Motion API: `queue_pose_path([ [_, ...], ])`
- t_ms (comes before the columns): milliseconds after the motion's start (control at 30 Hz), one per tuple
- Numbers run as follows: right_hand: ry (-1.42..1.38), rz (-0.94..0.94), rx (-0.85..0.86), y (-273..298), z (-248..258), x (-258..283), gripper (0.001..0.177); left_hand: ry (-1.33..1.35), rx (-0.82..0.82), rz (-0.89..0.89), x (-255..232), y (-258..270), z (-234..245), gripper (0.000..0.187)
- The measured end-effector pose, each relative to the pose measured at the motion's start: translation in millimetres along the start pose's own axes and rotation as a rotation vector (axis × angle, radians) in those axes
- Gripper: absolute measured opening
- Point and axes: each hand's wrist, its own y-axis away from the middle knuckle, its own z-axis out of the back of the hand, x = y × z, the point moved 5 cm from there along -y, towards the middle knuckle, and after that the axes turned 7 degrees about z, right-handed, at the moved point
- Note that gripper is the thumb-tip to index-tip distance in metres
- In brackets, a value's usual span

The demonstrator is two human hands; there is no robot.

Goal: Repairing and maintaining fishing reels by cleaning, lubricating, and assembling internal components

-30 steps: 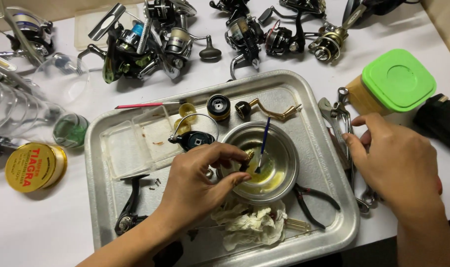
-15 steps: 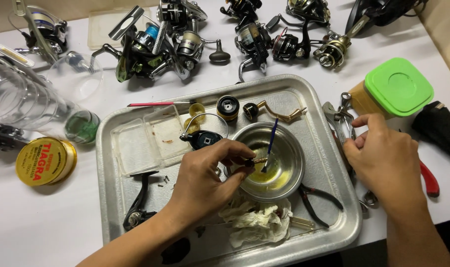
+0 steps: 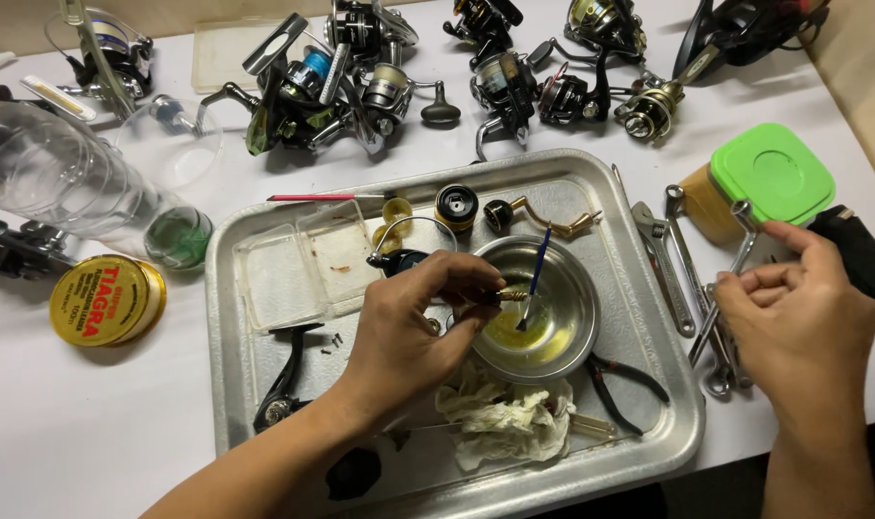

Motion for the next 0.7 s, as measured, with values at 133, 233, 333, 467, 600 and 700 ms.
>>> queue_pose_path([
  [133,-0.085,0.005,-0.056,3.3,7.7,-1.4,0.050,0.016,0.004,-0.009,-3.1,-1.2,1.0,0.037],
  [233,-0.203,-0.012,-0.062,6.6,11.5,-11.8,0.051,0.027,-0.002,-0.006,-3.7,-1.0,2.1,0.036],
  [333,-0.231,-0.034,-0.071,10.4,20.1,-21.7,0.052,0.026,-0.018,-0.014,-3.2,0.2,3.8,0.034],
  [467,-0.211,-0.163,-0.008,20.5,12.7,-118.1,0.024,0.009,-0.028,-0.043,-5.4,-0.7,6.9,0.033],
  [600,-0.408,-0.082,0.099,-0.1,28.7,-31.8,0.058,-0.003,-0.021,-0.068,-5.5,-0.3,8.9,0.035],
  [700,-0.360,-0.100,0.152,4.8,29.6,-2.8,0.054,-0.013,-0.031,-0.077,-4.5,1.0,9.2,0.034],
])
